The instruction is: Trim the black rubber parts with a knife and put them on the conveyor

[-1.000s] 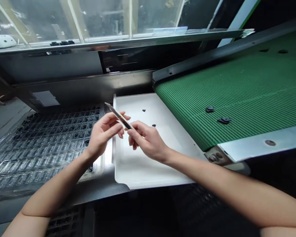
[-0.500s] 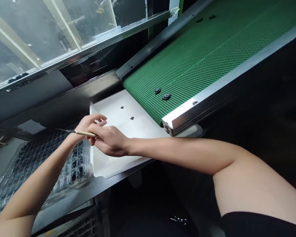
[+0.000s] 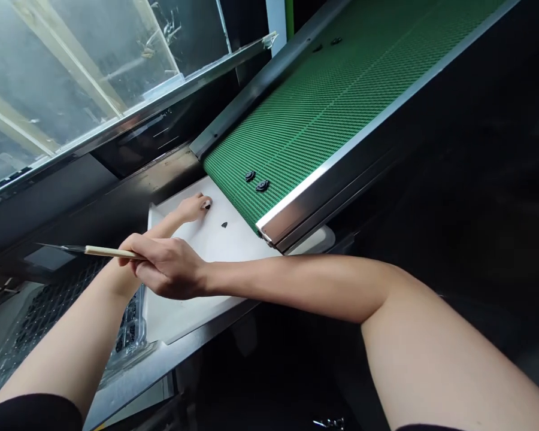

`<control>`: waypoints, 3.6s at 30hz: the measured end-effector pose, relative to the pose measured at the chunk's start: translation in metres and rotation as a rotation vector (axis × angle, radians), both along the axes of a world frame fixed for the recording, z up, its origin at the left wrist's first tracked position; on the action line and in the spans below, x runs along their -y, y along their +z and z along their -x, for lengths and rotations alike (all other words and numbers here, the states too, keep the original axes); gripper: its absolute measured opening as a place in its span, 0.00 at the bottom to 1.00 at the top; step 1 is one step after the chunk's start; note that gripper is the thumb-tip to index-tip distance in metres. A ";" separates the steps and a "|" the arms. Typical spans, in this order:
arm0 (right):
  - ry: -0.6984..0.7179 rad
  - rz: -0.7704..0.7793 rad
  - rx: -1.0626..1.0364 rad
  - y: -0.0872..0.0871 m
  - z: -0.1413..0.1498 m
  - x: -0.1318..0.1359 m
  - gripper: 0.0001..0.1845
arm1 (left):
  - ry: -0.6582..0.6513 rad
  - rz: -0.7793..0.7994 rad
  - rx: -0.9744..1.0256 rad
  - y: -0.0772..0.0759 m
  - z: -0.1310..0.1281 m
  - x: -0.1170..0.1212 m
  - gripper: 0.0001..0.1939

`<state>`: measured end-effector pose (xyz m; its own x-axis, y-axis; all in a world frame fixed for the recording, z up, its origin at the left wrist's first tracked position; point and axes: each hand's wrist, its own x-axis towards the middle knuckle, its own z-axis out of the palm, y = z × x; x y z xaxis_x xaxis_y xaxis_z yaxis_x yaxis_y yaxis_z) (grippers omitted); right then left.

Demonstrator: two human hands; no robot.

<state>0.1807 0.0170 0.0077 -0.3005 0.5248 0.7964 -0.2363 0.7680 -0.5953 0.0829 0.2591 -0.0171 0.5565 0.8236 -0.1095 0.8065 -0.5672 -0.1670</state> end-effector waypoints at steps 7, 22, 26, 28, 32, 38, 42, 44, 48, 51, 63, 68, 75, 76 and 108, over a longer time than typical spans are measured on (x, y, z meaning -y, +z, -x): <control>0.069 -0.020 -0.017 0.002 -0.001 0.004 0.08 | -0.138 0.089 -0.009 -0.015 -0.009 0.007 0.16; 0.111 -0.007 -0.009 -0.004 0.001 0.004 0.11 | -0.324 0.296 0.192 -0.016 -0.028 0.060 0.12; 0.121 -0.018 0.013 -0.006 0.002 0.002 0.13 | -0.315 0.306 0.200 -0.021 -0.027 0.063 0.12; 0.123 0.009 0.044 -0.006 0.002 0.002 0.13 | -0.290 0.313 0.230 -0.020 -0.025 0.065 0.13; 0.132 0.092 0.074 -0.005 0.000 0.002 0.15 | -0.204 0.390 0.361 -0.016 -0.019 0.062 0.11; 0.143 0.177 0.045 -0.003 -0.003 0.002 0.13 | -0.003 0.600 0.765 0.007 -0.005 0.055 0.11; 0.143 0.184 -0.036 -0.001 -0.004 0.004 0.13 | 0.087 0.631 1.269 0.043 0.020 0.074 0.14; 0.163 0.193 -0.056 0.000 -0.004 0.005 0.14 | 0.174 0.663 1.554 0.059 0.037 0.090 0.16; 0.201 0.332 -0.091 0.001 -0.002 0.001 0.12 | 0.291 0.621 1.859 0.076 0.078 0.122 0.12; 0.143 0.512 -0.099 -0.001 -0.001 -0.007 0.09 | 0.315 0.511 1.997 0.078 0.113 0.147 0.09; -0.318 0.929 -0.228 -0.023 -0.011 -0.067 0.11 | 0.387 0.163 2.113 0.037 0.216 0.258 0.15; -0.486 0.977 -0.224 -0.026 -0.031 -0.087 0.09 | 0.411 0.125 2.201 0.009 0.232 0.289 0.14; -0.520 1.085 0.061 -0.040 -0.036 -0.089 0.05 | 0.463 0.130 2.301 -0.029 0.238 0.326 0.14; -0.538 1.082 0.090 -0.042 -0.037 -0.090 0.04 | 0.466 0.135 2.297 -0.036 0.237 0.331 0.13; -0.446 1.157 0.020 -0.020 -0.037 -0.060 0.13 | 0.242 0.324 2.098 -0.113 0.187 0.402 0.07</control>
